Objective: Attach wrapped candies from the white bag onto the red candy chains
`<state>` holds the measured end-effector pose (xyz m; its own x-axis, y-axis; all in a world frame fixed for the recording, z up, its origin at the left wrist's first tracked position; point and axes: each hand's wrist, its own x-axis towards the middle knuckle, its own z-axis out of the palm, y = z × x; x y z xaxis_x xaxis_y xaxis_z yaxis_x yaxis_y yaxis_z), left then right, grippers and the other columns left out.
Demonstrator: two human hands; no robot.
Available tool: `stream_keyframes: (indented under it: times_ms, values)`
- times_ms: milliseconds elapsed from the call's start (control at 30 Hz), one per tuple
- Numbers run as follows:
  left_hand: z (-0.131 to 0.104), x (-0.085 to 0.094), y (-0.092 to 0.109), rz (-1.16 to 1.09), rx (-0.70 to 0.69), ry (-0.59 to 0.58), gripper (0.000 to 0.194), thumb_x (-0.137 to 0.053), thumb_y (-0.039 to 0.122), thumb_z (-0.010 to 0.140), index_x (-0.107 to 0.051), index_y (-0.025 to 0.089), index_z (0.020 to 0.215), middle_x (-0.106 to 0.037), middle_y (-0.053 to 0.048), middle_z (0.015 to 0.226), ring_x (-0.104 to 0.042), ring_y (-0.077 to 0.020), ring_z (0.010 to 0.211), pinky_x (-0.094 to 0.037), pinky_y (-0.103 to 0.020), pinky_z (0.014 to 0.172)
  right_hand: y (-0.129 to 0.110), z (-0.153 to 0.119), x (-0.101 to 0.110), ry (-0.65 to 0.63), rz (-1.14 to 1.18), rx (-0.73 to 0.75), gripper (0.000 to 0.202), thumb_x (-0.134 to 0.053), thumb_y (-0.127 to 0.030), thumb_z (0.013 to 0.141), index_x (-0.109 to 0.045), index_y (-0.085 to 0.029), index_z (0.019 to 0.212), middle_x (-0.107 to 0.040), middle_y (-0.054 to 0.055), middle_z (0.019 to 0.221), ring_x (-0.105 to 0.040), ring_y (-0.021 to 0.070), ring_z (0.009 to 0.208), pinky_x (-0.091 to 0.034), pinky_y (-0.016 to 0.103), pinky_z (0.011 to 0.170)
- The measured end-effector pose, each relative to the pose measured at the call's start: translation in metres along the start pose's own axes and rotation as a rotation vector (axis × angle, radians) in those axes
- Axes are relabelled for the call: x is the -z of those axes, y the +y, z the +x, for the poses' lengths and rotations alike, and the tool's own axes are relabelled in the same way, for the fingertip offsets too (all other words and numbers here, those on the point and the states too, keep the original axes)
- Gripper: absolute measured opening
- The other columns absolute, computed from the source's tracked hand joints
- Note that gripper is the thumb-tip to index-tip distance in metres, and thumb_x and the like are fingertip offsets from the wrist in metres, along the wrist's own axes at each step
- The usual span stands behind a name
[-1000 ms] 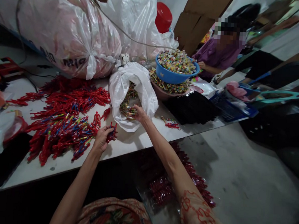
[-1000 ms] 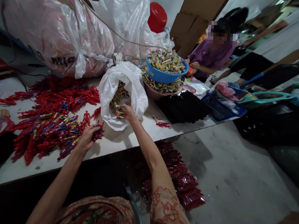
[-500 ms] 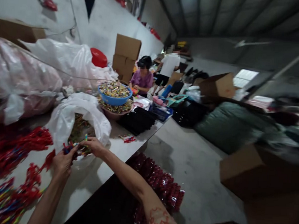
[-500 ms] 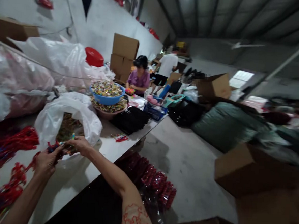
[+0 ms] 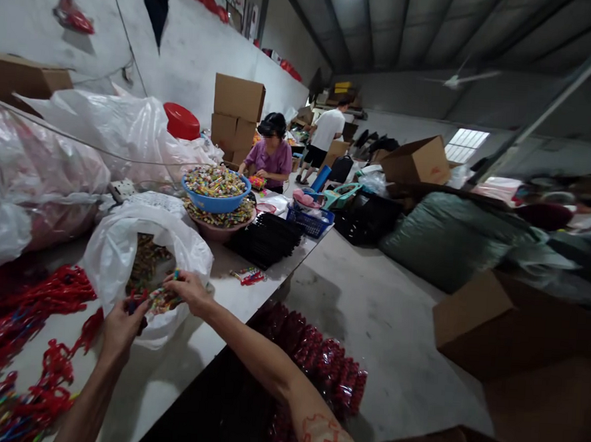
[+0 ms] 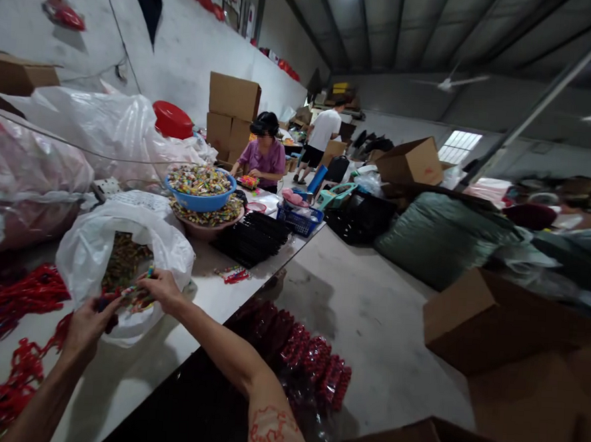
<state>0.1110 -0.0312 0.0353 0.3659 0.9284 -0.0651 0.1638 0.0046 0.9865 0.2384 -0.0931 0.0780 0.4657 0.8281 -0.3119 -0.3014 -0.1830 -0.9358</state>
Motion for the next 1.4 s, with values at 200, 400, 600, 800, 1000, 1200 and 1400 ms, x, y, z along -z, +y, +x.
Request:
stream_keyframes:
  times_ms: [200, 400, 600, 800, 1000, 1200, 1400]
  values:
    - [-0.062, 0.038, 0.003, -0.277, 0.2, -0.423, 0.044, -0.071, 0.054, 0.055, -0.062, 0.014, 0.07, -0.054, 0.0, 0.05, -0.043, -0.0093, 0.043, -0.027, -0.021, 0.041, 0.002, -0.024, 0.004, -0.224, -0.03, -0.039, 0.011, -0.061, -0.016, 0.071, -0.055, -0.016, 0.08, -0.062, -0.004, 0.059, -0.058, 0.0103, 0.045, -0.043, 0.017, 0.039]
    - [-0.091, 0.066, -0.013, -0.341, 0.225, -0.382, 0.042, -0.077, 0.049, 0.058, -0.065, 0.012, 0.072, -0.06, -0.002, 0.062, -0.045, -0.0077, 0.047, -0.029, -0.021, 0.043, 0.034, -0.038, -0.017, -0.503, -0.047, -0.029, 0.026, -0.071, -0.024, 0.059, -0.058, -0.016, 0.079, -0.063, -0.003, 0.055, -0.06, 0.0112, 0.046, -0.044, 0.017, 0.041]
    - [-0.104, 0.081, -0.033, -0.378, 0.197, -0.391, 0.042, -0.077, 0.052, 0.061, -0.063, 0.012, 0.068, -0.053, 0.001, 0.055, -0.041, -0.0062, 0.044, -0.027, -0.022, 0.043, 0.056, -0.044, -0.04, -0.568, -0.076, -0.063, 0.022, -0.072, -0.024, 0.058, -0.059, -0.015, 0.074, -0.063, -0.003, 0.052, -0.057, 0.0097, 0.043, -0.043, 0.017, 0.041]
    - [-0.108, 0.091, -0.04, -0.188, 0.217, -0.463, 0.041, -0.074, 0.052, 0.063, -0.065, 0.012, 0.065, -0.05, 0.001, 0.051, -0.038, -0.0074, 0.045, -0.025, -0.023, 0.045, 0.055, -0.034, -0.045, -0.726, -0.232, -0.26, 0.018, -0.071, -0.021, 0.058, -0.06, -0.012, 0.07, -0.062, -0.001, 0.05, -0.058, 0.0116, 0.04, -0.041, 0.017, 0.037]
    - [-0.108, 0.097, -0.042, -0.002, 0.213, -0.431, 0.038, -0.068, 0.053, 0.064, -0.064, 0.016, 0.062, -0.045, 0.003, 0.05, -0.034, -0.0092, 0.049, -0.024, -0.023, 0.048, 0.058, -0.028, -0.05, -0.687, -0.332, -0.342, 0.01, -0.067, -0.016, 0.06, -0.06, -0.012, 0.066, -0.064, 0.0, 0.053, -0.058, 0.011, 0.039, -0.041, 0.017, 0.037]
    - [-0.111, 0.09, -0.052, 0.211, -0.028, -0.37, 0.022, -0.057, 0.034, 0.078, -0.072, 0.017, 0.078, -0.063, -0.001, 0.069, -0.052, -0.0145, 0.065, -0.038, -0.024, 0.062, 0.062, -0.034, -0.054, -0.612, -0.483, -0.321, 0.007, -0.064, -0.016, 0.057, -0.059, -0.013, 0.06, -0.06, -0.001, 0.047, -0.057, 0.0119, 0.038, -0.04, 0.017, 0.037]
    - [-0.1, 0.09, -0.068, 0.487, -0.034, -0.134, 0.024, -0.05, 0.024, 0.087, -0.07, 0.019, 0.099, -0.07, -0.005, 0.093, -0.061, -0.0176, 0.085, -0.043, -0.026, 0.075, 0.071, -0.034, -0.063, -0.395, -0.51, -0.07, 0.021, -0.07, -0.03, 0.059, -0.061, -0.015, 0.071, -0.057, -0.002, 0.046, -0.056, 0.0122, 0.041, -0.043, 0.02, 0.041]
